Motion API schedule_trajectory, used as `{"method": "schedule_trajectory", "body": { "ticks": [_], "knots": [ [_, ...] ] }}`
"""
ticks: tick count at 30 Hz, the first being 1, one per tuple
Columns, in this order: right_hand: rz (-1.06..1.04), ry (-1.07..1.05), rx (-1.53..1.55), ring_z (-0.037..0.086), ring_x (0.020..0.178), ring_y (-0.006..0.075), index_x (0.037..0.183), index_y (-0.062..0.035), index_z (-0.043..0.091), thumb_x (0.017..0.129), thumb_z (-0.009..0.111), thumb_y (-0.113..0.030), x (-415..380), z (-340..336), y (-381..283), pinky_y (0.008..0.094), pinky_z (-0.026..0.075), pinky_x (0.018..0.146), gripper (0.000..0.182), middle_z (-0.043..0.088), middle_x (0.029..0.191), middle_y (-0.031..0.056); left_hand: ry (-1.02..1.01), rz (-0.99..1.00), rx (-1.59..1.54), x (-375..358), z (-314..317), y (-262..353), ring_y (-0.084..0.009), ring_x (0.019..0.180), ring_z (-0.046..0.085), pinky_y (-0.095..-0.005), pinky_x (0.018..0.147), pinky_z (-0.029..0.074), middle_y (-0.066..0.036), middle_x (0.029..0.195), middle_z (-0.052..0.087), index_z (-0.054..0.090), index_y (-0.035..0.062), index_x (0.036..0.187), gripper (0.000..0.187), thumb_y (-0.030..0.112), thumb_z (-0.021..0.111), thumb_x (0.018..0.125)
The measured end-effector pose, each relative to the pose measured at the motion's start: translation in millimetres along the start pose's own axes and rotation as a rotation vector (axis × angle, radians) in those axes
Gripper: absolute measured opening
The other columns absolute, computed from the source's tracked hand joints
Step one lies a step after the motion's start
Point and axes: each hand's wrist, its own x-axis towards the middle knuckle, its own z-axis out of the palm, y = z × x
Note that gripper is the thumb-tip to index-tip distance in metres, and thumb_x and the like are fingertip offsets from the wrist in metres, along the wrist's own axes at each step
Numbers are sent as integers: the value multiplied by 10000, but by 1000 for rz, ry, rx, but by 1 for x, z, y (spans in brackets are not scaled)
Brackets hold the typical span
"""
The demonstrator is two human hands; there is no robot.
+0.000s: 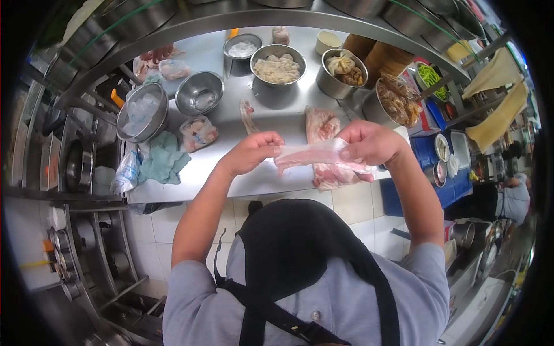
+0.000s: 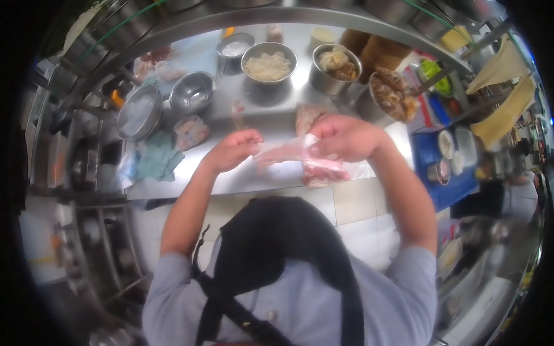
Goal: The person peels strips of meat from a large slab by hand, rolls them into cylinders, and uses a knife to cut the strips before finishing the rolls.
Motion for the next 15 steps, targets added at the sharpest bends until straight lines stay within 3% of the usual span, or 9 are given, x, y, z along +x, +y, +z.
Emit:
{"method": "schedule_trajectory", "body": {
  "ticks": [3, 5, 6, 8, 9, 13, 15],
  "knots": [
    [76, 69, -30, 666, 664, 130, 1070, 42, 696, 999, 659, -136, 17, 6, 14, 276, 519, 559, 196, 730, 853, 94, 29, -92, -149, -18, -29, -11, -75, 951, 578, -263, 817, 480, 10, 1025, 605, 627, 37, 1127, 181, 133, 663, 978],
    [169, 101, 31, 641, 504, 190, 1125, 59, 662, 1008, 649, -157, 28, 6, 29, 295, 491, 434, 246, 717, 789, 159, 23, -147, -213, -31, -38, -14, -82, 930, 588, -267, 798, 487, 2, 1014, 612, 629, 31, 1151, 200, 122, 664, 976],
    [171, 101, 34, 641, 504, 190, 1125, 59, 662, 1008, 649, -157, 32, 6, 39, 295, 491, 434, 246, 717, 789, 159, 14, -200, -276, -36, -39, -13, -89, 909, 597, -271, 779, 493, -7, 1004, 620, 630, 26, 1175, 221, 110, 664, 974],
    [119, 69, 237, 638, 484, 226, 1185, 159, 622, 990, 643, -117, 38, 8, 54, 318, 486, 378, 338, 718, 906, 233, -65, -220, -200, -43, -40, -9, -101, 882, 607, -274, 768, 499, -15, 985, 634, 639, 20, 1196, 244, 103, 671, 969],
    [107, 38, 278, 640, 483, 236, 1233, 156, 588, 993, 634, -96, 38, 8, 56, 324, 498, 373, 351, 719, 948, 253, -146, -239, -124, -45, -41, -8, -113, 856, 617, -278, 757, 504, -23, 967, 649, 648, 15, 1217, 267, 95, 678, 965],
    [15, 109, 265, 643, 484, 242, 1233, 147, 586, 991, 633, -82, 33, 21, 62, 321, 506, 370, 336, 707, 898, 228, -175, -329, -93, -40, -44, -13, -125, 826, 619, -273, 765, 500, -38, 943, 680, 675, 7, 1217, 278, 83, 696, 950],
    [-22, 67, 278, 647, 488, 239, 1244, 135, 575, 992, 629, -76, 28, 30, 61, 320, 513, 372, 333, 689, 871, 191, -161, -430, 9, -32, -44, -9, -121, 830, 613, -273, 769, 499, -35, 944, 695, 710, 10, 1148, 224, 110, 709, 947]
  ]
}}
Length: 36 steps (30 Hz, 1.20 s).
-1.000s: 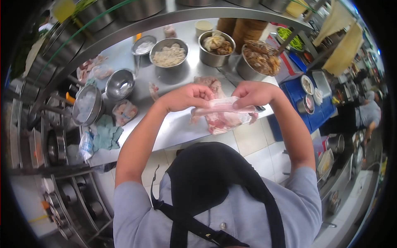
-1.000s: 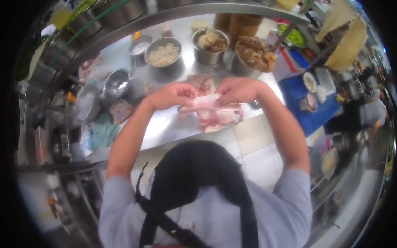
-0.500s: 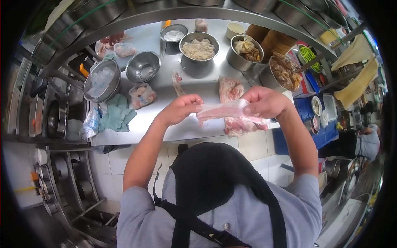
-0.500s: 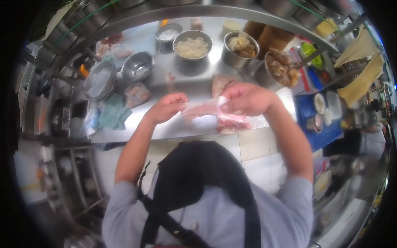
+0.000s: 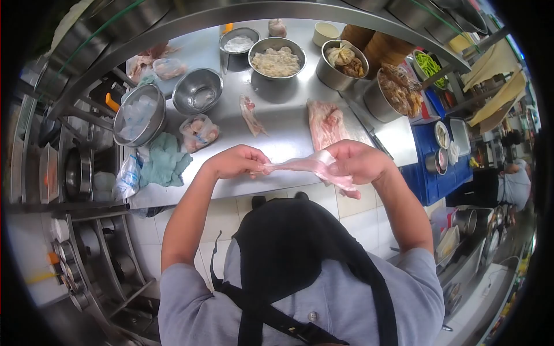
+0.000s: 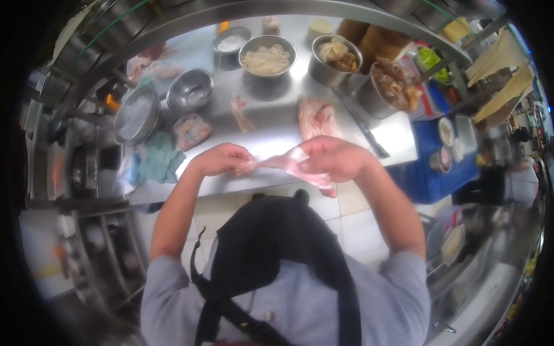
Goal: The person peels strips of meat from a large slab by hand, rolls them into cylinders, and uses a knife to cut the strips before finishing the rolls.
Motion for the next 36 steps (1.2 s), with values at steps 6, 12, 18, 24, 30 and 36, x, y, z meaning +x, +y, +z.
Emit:
{"method": "schedule_trajectory", "body": {
  "ticks": [6, 12, 18, 24, 30, 36],
  "knots": [
    [-90, 80, 88, 665, 530, 211, 1319, 51, 527, 1027, 584, -121, 3, 10, 18, 319, 557, 446, 345, 675, 822, 128, 27, 77, 177, 50, -67, 23, -118, 865, 663, -260, 729, 513, -69, 982, 758, 723, 26, 1016, 110, 105, 672, 958],
    [-97, 541, 326, 656, 732, 232, 1254, 43, 539, 1041, 580, -149, 77, -35, 117, 388, 607, 644, 290, 641, 966, 127, 508, 262, 1105, 109, -93, 85, -254, 1090, 649, -377, 956, 507, -136, 1141, 705, 687, 7, 1121, 252, 108, 681, 891],
    [-90, 641, 471, 641, 943, 275, 1291, 70, 558, 1050, 588, -185, 126, -51, 181, 446, 608, 765, 352, 609, 1135, 149, 362, 693, 1522, 111, -50, 9, -359, 1281, 552, -464, 1124, 437, -178, 1296, 627, 664, 16, 1240, 341, 72, 545, 925],
    [-45, 724, 414, 654, 951, 288, 1276, 80, 565, 1051, 589, -191, 117, -44, 189, 461, 632, 721, 353, 618, 1128, 159, 319, 599, 1642, 94, -7, -22, -348, 1293, 543, -486, 1152, 407, -165, 1285, 623, 669, 21, 1189, 328, 124, 559, 897],
    [-91, 674, 410, 650, 938, 287, 1264, 82, 567, 1046, 591, -190, 115, -42, 201, 458, 652, 703, 349, 613, 1106, 164, 610, 336, 1918, 114, -30, -2, -372, 1301, 535, -472, 1143, 416, -176, 1326, 618, 656, -41, 1194, 342, 117, 553, 908],
    [-103, 695, 368, 646, 935, 291, 1262, 89, 564, 1046, 581, -194, 119, -40, 204, 462, 656, 696, 356, 608, 1085, 165, 565, 556, 1868, 119, -43, -2, -386, 1330, 515, -521, 1173, 357, -184, 1341, 630, 671, -17, 1232, 360, 143, 555, 931]
  ]
}}
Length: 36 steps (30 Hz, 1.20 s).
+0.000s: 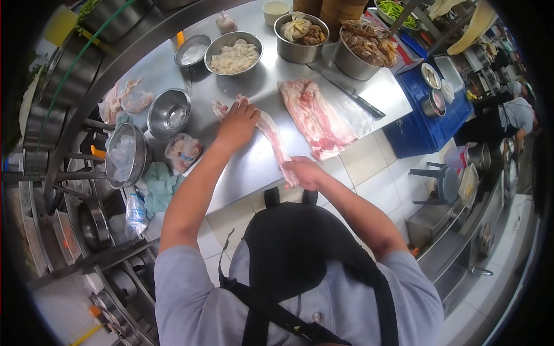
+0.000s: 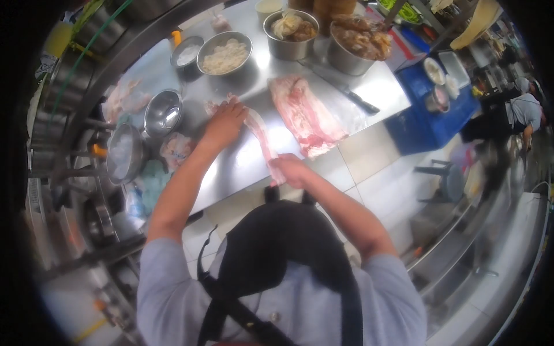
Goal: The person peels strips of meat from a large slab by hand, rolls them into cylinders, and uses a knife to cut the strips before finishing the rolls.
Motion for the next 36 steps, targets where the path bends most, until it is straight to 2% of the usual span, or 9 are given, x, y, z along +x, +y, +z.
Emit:
{"method": "schedule_trajectory", "body": {
  "ticks": [8, 11, 14, 16, 26, 28, 31, 33, 36],
  "knots": [
    [16, 11, -1, 644, 949, 292, 1278, 89, 554, 1050, 571, -182, 1, 3, -2, 455, 659, 698, 355, 599, 1134, 174, -44, -43, 179, -1, -17, -8, -353, 1295, 530, -491, 1130, 372, -173, 1323, 646, 725, 6, 1134, 317, 147, 538, 921],
    [33, 22, 10, 636, 937, 263, 1278, 68, 568, 1050, 569, -170, -3, 5, -5, 433, 645, 686, 330, 601, 1116, 147, -196, -10, 107, 7, -13, -6, -341, 1287, 536, -482, 1115, 378, -162, 1297, 668, 730, 1, 1122, 323, 155, 534, 918],
    [38, 28, 16, 629, 923, 234, 1276, 48, 584, 1048, 568, -161, -5, 6, -6, 412, 630, 667, 309, 606, 1087, 117, -292, -181, 87, 18, -5, -11, -365, 1348, 493, -483, 1162, 359, -142, 1377, 625, 640, -14, 1290, 482, 190, 724, 862],
    [28, 27, 14, 631, 927, 234, 1279, 50, 582, 1046, 570, -161, -7, 7, -9, 414, 631, 662, 315, 605, 1084, 116, -134, -196, 98, 22, 4, -19, -339, 1295, 536, -460, 1103, 385, -142, 1283, 684, 720, 11, 1171, 347, 169, 525, 931],
    [35, 67, -132, 665, 793, 252, 1235, 87, 579, 1038, 575, -173, -18, 0, -11, 409, 642, 665, 326, 616, 1049, 144, -207, -290, 133, 53, 28, -32, -295, 1160, 610, -462, 1020, 442, -91, 1201, 695, 724, 79, 1121, 266, 208, 569, 948],
    [27, 85, -120, 658, 777, 245, 1220, 90, 583, 1038, 575, -177, -17, 1, -9, 407, 642, 668, 323, 614, 1038, 141, -78, -432, 60, 54, 41, -36, -273, 1110, 614, -445, 969, 454, -75, 1116, 694, 731, 120, 1077, 211, 235, 605, 955],
    [27, 81, -126, 640, 763, 227, 1186, 91, 602, 1037, 580, -180, -15, -2, -2, 402, 644, 674, 311, 610, 1018, 130, 52, -284, 152, 52, 53, -54, -265, 1082, 619, -428, 933, 461, -64, 1078, 693, 737, 139, 1051, 199, 280, 634, 955],
    [-3, 82, -113, 680, 866, 306, 1225, 147, 578, 1015, 604, -183, -13, -2, 3, 415, 669, 664, 392, 611, 1074, 194, 109, -327, 105, 56, 55, -63, -260, 1075, 622, -422, 920, 464, -60, 1077, 695, 738, 140, 1045, 206, 298, 646, 950],
    [0, 111, -144, 686, 863, 304, 1218, 152, 581, 1004, 616, -191, -9, 1, 3, 423, 674, 681, 406, 616, 1113, 198, 204, -363, 75, 68, 55, -77, -261, 1063, 631, -417, 902, 473, -57, 1084, 699, 738, 142, 1042, 225, 329, 670, 936]
  ]
}}
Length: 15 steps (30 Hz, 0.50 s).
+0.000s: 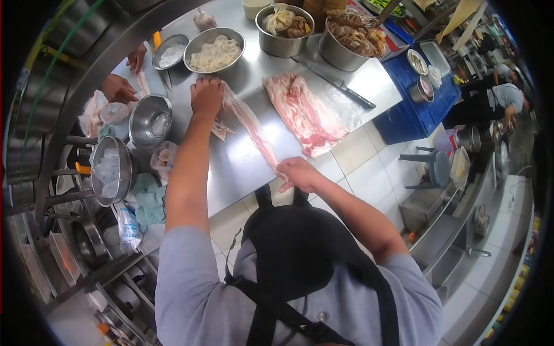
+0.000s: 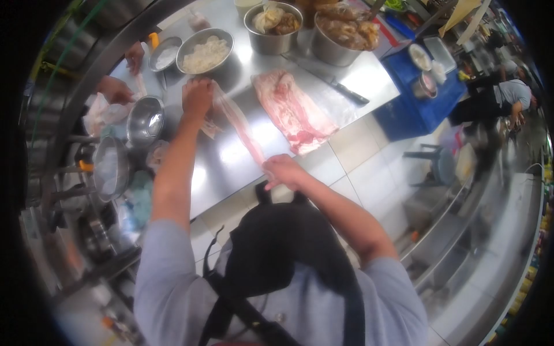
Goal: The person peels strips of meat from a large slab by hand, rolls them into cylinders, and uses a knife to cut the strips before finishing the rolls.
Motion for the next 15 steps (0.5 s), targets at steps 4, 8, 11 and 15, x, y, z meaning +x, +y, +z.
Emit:
{"method": "schedule_trajectory", "body": {
  "ticks": [4, 8, 11, 15],
  "knots": [
    [-15, 40, -121, 705, 870, 303, 1219, 155, 584, 1002, 612, -223, -11, 7, -12, 392, 659, 675, 437, 642, 1043, 201, -118, -129, -107, 10, -1, -7, -289, 1073, 642, -463, 929, 487, -87, 1109, 701, 737, 129, 1059, 259, 343, 688, 922],
    [-238, 243, -791, 731, 828, 338, 1252, 59, 607, 982, 602, -225, -23, 5, -10, 441, 599, 667, 392, 708, 946, 196, -73, -243, -296, -3, -30, -3, -318, 1095, 644, -493, 977, 487, -115, 1146, 692, 731, 100, 1096, 269, 301, 682, 923],
    [-656, 412, -1189, 721, 802, 371, 1257, -27, 620, 967, 580, -200, -30, 10, -9, 499, 562, 691, 340, 726, 916, 189, -111, 146, -209, -31, -62, 14, -332, 1149, 622, -483, 1036, 476, -130, 1187, 677, 722, 77, 1129, 254, 193, 638, 919],
    [-658, 312, -1297, 706, 797, 394, 1265, -81, 614, 960, 551, -177, -32, 17, -12, 529, 542, 719, 326, 718, 859, 186, -238, 429, -286, -62, -71, 38, -341, 1224, 578, -449, 1093, 456, -141, 1220, 655, 720, 75, 1127, 272, 105, 584, 893]
  ]
}}
